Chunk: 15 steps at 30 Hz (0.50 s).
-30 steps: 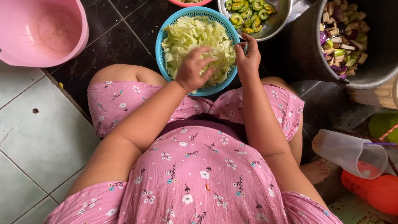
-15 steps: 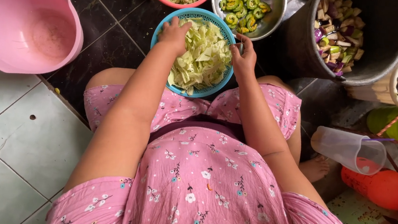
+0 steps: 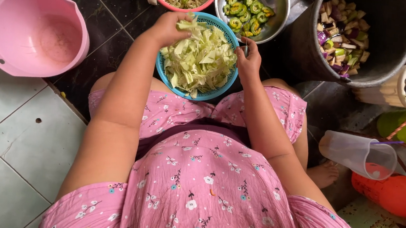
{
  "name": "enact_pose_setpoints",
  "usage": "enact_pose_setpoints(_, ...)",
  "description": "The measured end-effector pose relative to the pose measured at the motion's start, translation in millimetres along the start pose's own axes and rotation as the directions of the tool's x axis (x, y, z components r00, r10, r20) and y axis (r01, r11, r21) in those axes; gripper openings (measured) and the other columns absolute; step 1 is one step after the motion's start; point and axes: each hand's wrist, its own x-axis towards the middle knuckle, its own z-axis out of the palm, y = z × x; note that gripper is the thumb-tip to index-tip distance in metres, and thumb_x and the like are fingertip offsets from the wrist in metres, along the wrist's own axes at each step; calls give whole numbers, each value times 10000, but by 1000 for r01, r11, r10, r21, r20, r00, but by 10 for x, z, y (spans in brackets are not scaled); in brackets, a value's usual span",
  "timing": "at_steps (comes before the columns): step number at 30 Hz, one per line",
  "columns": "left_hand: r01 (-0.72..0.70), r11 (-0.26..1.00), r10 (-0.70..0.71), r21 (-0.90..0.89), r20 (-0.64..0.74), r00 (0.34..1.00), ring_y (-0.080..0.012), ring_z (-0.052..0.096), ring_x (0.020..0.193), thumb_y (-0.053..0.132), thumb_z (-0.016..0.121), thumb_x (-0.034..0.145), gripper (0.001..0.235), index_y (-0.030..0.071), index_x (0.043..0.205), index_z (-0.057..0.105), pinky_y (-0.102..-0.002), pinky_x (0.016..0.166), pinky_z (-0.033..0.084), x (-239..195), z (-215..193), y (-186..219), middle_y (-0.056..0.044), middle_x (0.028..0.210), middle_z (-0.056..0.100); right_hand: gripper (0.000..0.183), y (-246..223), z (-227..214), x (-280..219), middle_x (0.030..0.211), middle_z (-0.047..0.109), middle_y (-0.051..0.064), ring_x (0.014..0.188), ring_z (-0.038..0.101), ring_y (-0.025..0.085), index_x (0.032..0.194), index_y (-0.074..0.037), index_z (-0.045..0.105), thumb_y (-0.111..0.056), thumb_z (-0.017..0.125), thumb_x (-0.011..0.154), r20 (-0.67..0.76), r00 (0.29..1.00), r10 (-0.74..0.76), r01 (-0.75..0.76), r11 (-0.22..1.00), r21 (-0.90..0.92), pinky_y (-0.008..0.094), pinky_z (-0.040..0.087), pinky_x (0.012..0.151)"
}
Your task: The person is preparing cabbage by tearing and cutting the leaves into smaller pieces and placing them into a colander on the floor.
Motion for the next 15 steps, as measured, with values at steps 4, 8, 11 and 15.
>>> enact_pose_setpoints(4,6,942,16,-334,62,998,-201,646,1235,143,692,964,539,139,1476,523,-411,961,545,-66,-227,58,-149,1594,439,287,18,-5,-6,809,718,22,484,519,84,1250,-115,658,-140,652,964,-19,1000,9,-9,1000,-13,266,470,498)
enact_pose_setpoints(8,132,818,-81,-560,115,990,-147,695,866,141,699,934,504,156,1425,585,-375,594,666,-118,-253,26,-86,1208,660,286,-15,-40,-18,788,683,20,491,504,85,1262,-100,642,-125,643,977,-15,1000,-8,8,1000,10,275,470,511)
enact_pose_setpoints(11,128,786,-65,-605,124,990,-89,591,770,158,703,945,429,220,1367,661,-282,620,537,-165,-182,-65,28,990,649,304,-18,-47,-25,822,700,18,488,491,84,1281,-97,634,-124,632,978,-12,1000,10,-10,1000,14,273,440,493)
enact_pose_setpoints(15,124,619,31,-775,183,983,-202,734,1029,55,580,933,542,158,1464,596,-330,776,624,-289,-136,-42,-68,1352,660,316,-17,-39,-21,779,669,2,494,492,83,1289,-94,631,-121,636,974,-22,1000,12,-11,1000,24,277,443,502)
